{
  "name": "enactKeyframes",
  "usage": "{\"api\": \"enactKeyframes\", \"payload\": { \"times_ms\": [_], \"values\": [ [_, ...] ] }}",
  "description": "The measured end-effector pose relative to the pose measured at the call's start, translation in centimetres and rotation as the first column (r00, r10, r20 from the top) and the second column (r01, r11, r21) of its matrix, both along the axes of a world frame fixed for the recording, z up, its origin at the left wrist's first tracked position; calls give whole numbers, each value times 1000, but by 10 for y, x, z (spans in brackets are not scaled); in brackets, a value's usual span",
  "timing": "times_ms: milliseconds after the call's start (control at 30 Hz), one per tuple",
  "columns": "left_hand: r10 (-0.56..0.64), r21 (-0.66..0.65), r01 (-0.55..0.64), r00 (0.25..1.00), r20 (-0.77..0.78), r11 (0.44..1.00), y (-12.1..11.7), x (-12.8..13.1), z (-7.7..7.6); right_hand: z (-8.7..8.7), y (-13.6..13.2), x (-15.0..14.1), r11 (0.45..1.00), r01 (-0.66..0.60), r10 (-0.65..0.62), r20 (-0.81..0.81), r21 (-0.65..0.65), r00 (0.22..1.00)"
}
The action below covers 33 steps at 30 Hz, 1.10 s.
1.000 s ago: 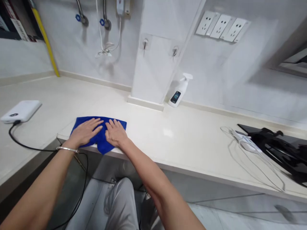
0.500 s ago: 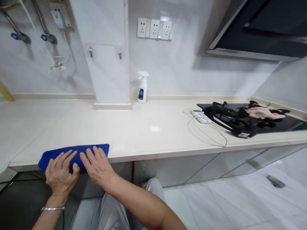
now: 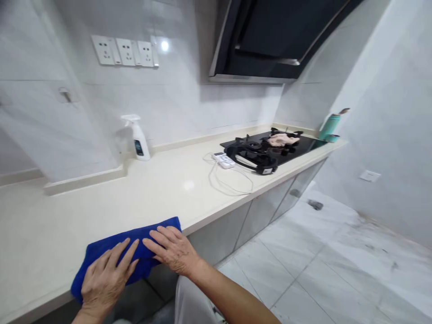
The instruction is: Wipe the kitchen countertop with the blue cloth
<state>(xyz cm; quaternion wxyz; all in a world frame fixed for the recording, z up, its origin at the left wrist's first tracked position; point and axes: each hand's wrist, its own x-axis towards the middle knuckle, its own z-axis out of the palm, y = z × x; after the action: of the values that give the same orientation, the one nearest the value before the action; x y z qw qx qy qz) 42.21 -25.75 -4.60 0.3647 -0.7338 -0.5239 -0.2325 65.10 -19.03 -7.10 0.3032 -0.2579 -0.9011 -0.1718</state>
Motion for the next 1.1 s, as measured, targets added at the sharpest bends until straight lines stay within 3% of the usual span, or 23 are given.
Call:
{"api": "enactKeyframes", "payload": {
  "times_ms": [167,333,533,633,733,867,967,1100],
  "values": [
    [-206,-134,211,977,46,968,51,88,3,-11,41,92,991,122,-119,-48,56,992],
    [-249,-272,253,967,50,928,91,175,5,-19,72,169,973,226,-219,-121,50,968],
    [-343,-330,356,934,99,874,127,249,5,-12,93,226,939,342,-343,-207,-43,916],
    [-415,-372,450,893,172,812,138,273,8,-3,94,242,934,352,-356,-245,-63,902],
    [-471,-397,515,857,210,760,136,275,15,-3,88,246,929,362,-368,-263,-73,892],
    [-440,-394,494,870,223,775,116,239,20,-19,76,221,910,414,-393,-296,11,871],
    [-391,-385,463,885,253,798,97,200,16,-27,62,182,897,436,-403,-272,70,874],
    [-322,-365,414,902,287,834,67,138,4,-27,35,108,915,381,-345,-228,136,911]
  ]
}}
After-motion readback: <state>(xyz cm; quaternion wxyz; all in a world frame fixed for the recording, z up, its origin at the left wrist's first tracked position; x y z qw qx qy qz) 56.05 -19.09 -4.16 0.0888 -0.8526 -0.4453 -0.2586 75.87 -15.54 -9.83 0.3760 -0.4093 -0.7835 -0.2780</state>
